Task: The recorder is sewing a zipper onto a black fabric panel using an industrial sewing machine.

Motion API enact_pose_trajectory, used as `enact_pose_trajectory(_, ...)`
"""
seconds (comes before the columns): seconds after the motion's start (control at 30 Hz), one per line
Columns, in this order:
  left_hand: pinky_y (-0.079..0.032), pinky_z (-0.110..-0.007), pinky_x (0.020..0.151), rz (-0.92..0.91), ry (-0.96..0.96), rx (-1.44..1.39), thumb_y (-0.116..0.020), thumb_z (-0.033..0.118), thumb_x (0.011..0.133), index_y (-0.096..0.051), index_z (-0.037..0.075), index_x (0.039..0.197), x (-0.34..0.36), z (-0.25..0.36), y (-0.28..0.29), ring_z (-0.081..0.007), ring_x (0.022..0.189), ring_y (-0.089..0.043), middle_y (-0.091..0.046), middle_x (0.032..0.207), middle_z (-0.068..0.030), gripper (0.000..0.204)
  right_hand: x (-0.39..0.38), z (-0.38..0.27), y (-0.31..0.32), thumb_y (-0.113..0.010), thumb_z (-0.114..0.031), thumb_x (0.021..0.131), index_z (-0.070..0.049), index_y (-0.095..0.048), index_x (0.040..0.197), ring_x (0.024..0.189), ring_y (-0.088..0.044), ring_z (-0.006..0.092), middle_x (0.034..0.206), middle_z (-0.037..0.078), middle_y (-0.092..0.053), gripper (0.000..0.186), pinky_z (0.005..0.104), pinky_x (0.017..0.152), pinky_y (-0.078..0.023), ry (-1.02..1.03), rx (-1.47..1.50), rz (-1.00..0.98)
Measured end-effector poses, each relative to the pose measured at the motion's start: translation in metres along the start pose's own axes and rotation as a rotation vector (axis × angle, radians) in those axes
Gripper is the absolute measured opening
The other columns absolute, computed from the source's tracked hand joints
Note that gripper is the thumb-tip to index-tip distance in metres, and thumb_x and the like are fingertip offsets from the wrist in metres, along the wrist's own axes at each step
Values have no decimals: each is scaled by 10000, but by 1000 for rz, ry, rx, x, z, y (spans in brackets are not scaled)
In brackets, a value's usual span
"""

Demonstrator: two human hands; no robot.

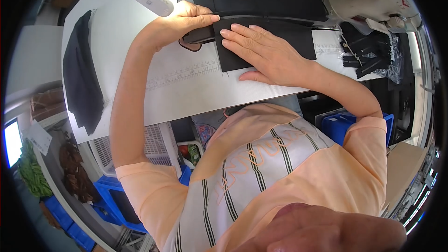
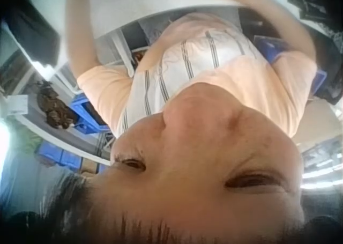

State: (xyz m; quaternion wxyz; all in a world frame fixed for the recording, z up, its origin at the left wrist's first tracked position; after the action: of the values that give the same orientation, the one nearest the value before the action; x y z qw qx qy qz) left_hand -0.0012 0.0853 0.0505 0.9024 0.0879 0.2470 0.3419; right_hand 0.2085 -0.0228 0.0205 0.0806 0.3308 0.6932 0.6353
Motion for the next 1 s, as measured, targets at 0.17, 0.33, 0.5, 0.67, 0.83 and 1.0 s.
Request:
enact_pose_trajectory(0.17,-517,-235,575,56,71,-28,-700,456,860,-687,31,954,1,-1,-3,-96,618,-593,-613,742,-12,435,-2,0,-2,-627,-434,882,-9,-407,1415,1430,-301,268,1517,112,-367,716,438,1165,-276,-35,20,-94)
enact_pose_trajectory(0.33,-446,-233,535,132,49,-37,-624,386,944,-654,39,807,-1,-4,-6,-61,587,-540,-589,666,11,374,0,1,-1,-620,-447,883,-3,-427,1402,1430,-301,267,1508,111,-382,710,442,1165,-275,-36,19,-104)
enact_pose_trajectory(0.5,-431,-220,520,-46,-22,54,-708,278,886,-687,20,863,-1,1,-3,-54,582,-522,-574,650,11,260,1,1,-3,-618,-440,886,0,-440,1393,1426,-308,269,1488,115,-409,694,443,1162,-278,-39,27,-82)
enact_pose_trajectory(0.67,-430,-256,489,180,16,82,-750,176,841,-685,-14,895,-8,3,-25,-86,549,-524,-567,698,1,207,-7,0,0,-643,-372,882,-25,-541,1298,1361,-414,274,1412,123,-497,552,436,1127,-336,107,40,-39)
enact_pose_trajectory(0.83,-501,-295,577,622,-846,697,-694,27,731,-707,14,929,-26,-2,-43,-198,668,-618,-624,817,-38,199,-15,17,5,-668,-250,871,-95,-617,1241,1137,-601,241,1242,104,-629,404,437,964,-489,-213,141,-66)
enact_pose_trajectory(1.0,-527,-295,668,621,-846,947,-668,32,666,-711,47,952,-31,-25,-64,-184,800,-627,-637,944,-27,290,-53,102,30,-638,-221,870,-58,-637,1198,967,-639,244,1138,113,-654,366,366,893,-500,-657,394,130)
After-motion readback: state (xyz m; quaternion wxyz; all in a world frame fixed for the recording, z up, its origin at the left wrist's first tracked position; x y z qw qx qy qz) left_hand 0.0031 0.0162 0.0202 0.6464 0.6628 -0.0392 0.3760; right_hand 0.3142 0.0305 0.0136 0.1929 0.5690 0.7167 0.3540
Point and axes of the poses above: each hand's wrist, its own x-axis towards the middle knuckle, its own y-axis out of the back of the hand, z = x × y, the point moved 2 cm from there along x, towards the middle knuckle
